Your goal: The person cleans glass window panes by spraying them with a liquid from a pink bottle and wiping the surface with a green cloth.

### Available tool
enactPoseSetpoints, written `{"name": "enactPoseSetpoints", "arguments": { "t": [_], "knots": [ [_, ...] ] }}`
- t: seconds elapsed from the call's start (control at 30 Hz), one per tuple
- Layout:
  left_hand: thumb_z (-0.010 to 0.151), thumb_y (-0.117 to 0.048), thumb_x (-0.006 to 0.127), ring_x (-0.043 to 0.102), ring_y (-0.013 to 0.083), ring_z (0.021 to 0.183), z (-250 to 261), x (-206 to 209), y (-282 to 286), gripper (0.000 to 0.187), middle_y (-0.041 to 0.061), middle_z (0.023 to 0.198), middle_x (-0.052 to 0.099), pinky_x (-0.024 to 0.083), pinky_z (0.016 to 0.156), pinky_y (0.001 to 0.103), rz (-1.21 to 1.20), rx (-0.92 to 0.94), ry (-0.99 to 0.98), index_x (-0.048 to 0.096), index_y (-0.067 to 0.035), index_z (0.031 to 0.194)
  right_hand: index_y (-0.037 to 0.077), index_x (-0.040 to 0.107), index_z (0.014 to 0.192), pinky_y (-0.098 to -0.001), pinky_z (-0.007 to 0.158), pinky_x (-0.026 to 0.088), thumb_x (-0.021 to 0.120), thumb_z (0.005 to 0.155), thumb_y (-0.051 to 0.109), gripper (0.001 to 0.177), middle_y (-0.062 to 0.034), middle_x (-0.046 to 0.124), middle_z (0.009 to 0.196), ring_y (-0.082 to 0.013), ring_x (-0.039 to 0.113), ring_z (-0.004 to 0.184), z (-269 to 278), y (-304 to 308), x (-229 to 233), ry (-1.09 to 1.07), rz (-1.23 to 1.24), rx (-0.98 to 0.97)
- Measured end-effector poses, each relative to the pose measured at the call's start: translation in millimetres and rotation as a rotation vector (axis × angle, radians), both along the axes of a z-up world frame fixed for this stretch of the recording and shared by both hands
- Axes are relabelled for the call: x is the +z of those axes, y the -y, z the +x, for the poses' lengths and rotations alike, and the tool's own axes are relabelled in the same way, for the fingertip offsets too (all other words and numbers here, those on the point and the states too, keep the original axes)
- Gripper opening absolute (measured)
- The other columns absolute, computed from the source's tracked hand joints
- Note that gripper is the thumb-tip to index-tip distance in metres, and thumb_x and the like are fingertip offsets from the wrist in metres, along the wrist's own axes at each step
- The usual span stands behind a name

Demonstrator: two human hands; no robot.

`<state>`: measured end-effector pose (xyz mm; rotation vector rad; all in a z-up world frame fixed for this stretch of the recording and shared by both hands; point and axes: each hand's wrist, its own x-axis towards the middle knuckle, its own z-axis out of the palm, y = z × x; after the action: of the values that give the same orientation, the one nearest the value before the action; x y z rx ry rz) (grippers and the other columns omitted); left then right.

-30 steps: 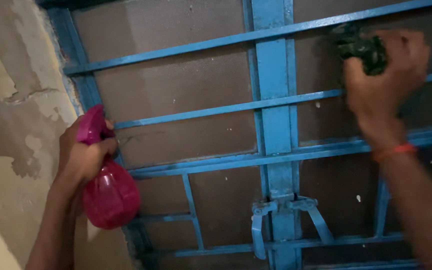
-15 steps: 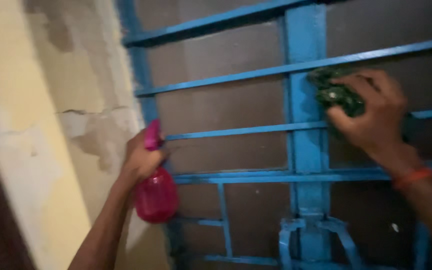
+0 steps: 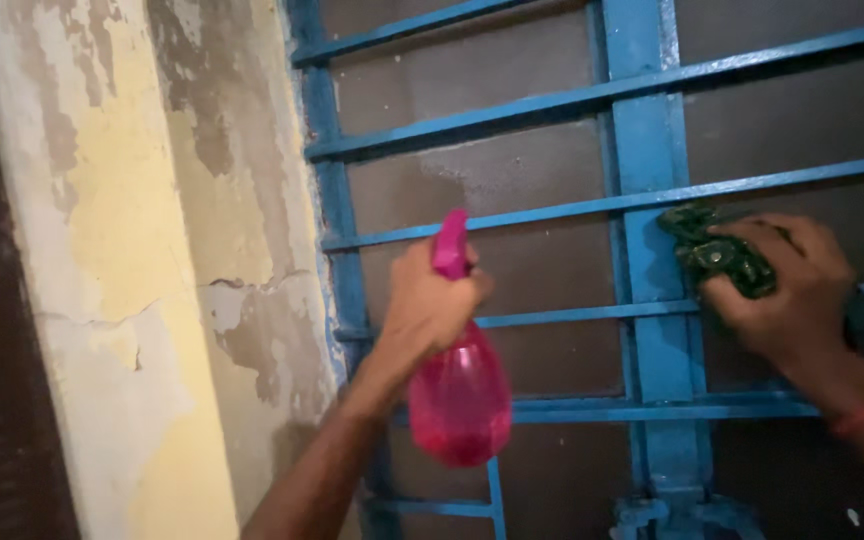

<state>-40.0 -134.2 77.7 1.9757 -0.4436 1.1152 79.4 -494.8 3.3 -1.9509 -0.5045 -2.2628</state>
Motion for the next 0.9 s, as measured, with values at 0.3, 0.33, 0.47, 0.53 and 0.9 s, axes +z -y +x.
{"name": "enactPoseSetpoints", "arguments": {
  "t": [0.3,0.33,0.47,0.53,0.9],
  "knots": [
    [0.069,-0.025,0.074,0.075,0.0312,0.081,19.6,-8.5,54.7,0.027,0.016,0.083,0.076,0.057,0.082,0.039,0.182,-0.219,0.042,0.077,-0.006,0.087,0.008,0.069,0.128,-0.0425,0.096,0.053,0.075,0.087,0.021,0.044,-0.0152,0.064,0.123,-0.0298,0.062,0.114,-12.4,-9.8,3.0,-0.021,0.018,0.083],
    [0.069,-0.025,0.074,0.073,0.0340,0.082,21.8,-9.6,62.0,0.026,0.018,0.085,0.076,0.057,0.083,0.041,0.158,-0.213,0.055,0.077,-0.006,0.087,0.008,0.070,0.127,-0.0438,0.097,0.053,0.074,0.085,0.021,0.044,-0.0157,0.063,0.124,-0.0308,0.061,0.116,-15.2,-12.1,3.0,-0.037,0.030,0.101],
    [0.067,-0.024,0.073,0.070,0.0389,0.086,24.1,-10.4,77.6,0.026,0.020,0.085,0.075,0.055,0.085,0.045,0.058,-0.204,0.087,0.075,-0.005,0.084,0.008,0.070,0.125,-0.0461,0.098,0.053,0.073,0.083,0.022,0.044,-0.0163,0.063,0.125,-0.0313,0.061,0.118,-24.4,-17.3,5.8,-0.088,0.057,0.164],
    [0.065,-0.024,0.072,0.072,0.0373,0.084,22.9,-10.4,79.4,0.026,0.018,0.084,0.075,0.057,0.084,0.045,-0.010,-0.252,0.089,0.073,-0.006,0.084,0.008,0.070,0.123,-0.0462,0.096,0.053,0.073,0.083,0.023,0.043,-0.0162,0.063,0.124,-0.0310,0.061,0.116,-25.8,-18.0,6.6,-0.095,0.057,0.162],
    [0.066,-0.022,0.074,0.077,0.0320,0.079,10.7,6.6,17.0,0.027,0.019,0.082,0.076,0.058,0.080,0.039,-0.094,-0.082,0.067,0.072,-0.006,0.088,0.007,0.069,0.123,-0.0435,0.092,0.053,0.071,0.086,0.023,0.040,-0.0171,0.061,0.124,-0.0302,0.061,0.115,-14.2,-13.2,2.3,-0.062,0.048,0.122]
  ]
}}
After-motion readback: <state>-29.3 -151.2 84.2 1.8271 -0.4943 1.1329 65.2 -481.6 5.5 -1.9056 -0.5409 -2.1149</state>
